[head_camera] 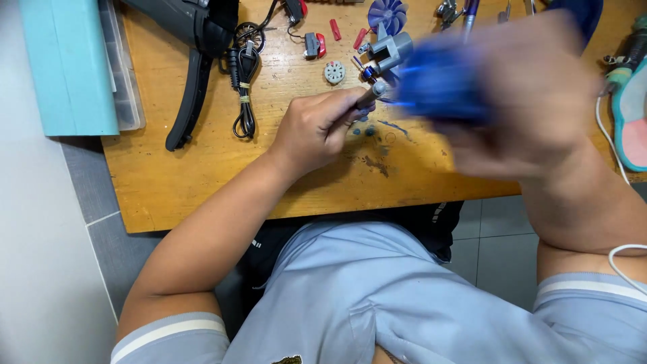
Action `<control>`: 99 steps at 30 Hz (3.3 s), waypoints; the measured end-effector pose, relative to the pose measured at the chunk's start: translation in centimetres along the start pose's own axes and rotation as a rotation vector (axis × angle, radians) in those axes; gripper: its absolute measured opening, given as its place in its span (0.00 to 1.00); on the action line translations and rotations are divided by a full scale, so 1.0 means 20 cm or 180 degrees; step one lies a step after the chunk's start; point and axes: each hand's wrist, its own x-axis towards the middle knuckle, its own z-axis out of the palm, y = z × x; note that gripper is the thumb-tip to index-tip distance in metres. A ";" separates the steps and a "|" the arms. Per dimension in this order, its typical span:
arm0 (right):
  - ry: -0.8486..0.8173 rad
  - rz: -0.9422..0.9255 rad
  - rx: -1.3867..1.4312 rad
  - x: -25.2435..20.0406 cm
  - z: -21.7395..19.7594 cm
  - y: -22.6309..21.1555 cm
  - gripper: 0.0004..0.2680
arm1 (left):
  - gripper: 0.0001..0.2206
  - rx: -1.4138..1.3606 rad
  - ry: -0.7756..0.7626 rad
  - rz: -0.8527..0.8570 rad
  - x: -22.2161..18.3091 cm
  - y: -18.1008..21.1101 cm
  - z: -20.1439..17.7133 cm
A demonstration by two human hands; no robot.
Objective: The person disassembles a small motor, uses pliers to remove a component, applies blue grease to the shaft, and reassembles the motor housing. They then handle a red switch component and a metal rod, placing parts on the workbench.
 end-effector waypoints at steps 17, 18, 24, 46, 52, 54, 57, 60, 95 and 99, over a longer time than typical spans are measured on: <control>-0.0153 0.1780 0.0161 -0.21 0.22 0.07 0.23 | 0.10 -0.0572 0.0091 -0.0544 0.03 0.10 -0.05; -0.0132 0.1816 0.0222 -0.23 0.24 0.08 0.23 | 0.09 -0.0626 0.0085 -0.0531 0.03 0.10 -0.05; -0.0115 0.1904 0.0437 -0.26 0.28 0.12 0.20 | 0.08 -0.0784 0.0104 -0.0491 0.05 0.11 -0.07; -0.0268 0.1692 0.0142 -0.37 0.28 0.17 0.20 | 0.07 -0.0441 -0.0155 -0.0362 0.04 0.08 -0.08; -0.0240 0.1725 0.0245 -0.35 0.29 0.16 0.20 | 0.05 -0.0466 -0.0146 -0.0336 0.06 0.11 -0.08; -0.0234 0.1755 0.0226 -0.35 0.29 0.16 0.20 | 0.06 -0.0482 -0.0135 -0.0219 0.06 0.10 -0.08; -0.0217 0.1746 0.0255 -0.35 0.29 0.16 0.19 | 0.07 -0.0330 -0.0141 -0.0038 0.04 0.07 -0.07; -0.0200 0.1744 0.0265 -0.33 0.29 0.15 0.19 | 0.07 -0.0142 -0.0164 0.0020 0.02 0.08 -0.06; -0.0414 0.0602 -0.0080 0.04 -0.10 -0.11 0.24 | 0.12 0.0239 -0.0117 0.0068 0.00 0.04 -0.01; -0.1271 0.0653 -0.0412 0.14 -0.13 -0.18 0.20 | 0.13 0.0207 -0.0094 0.0114 0.01 0.04 -0.02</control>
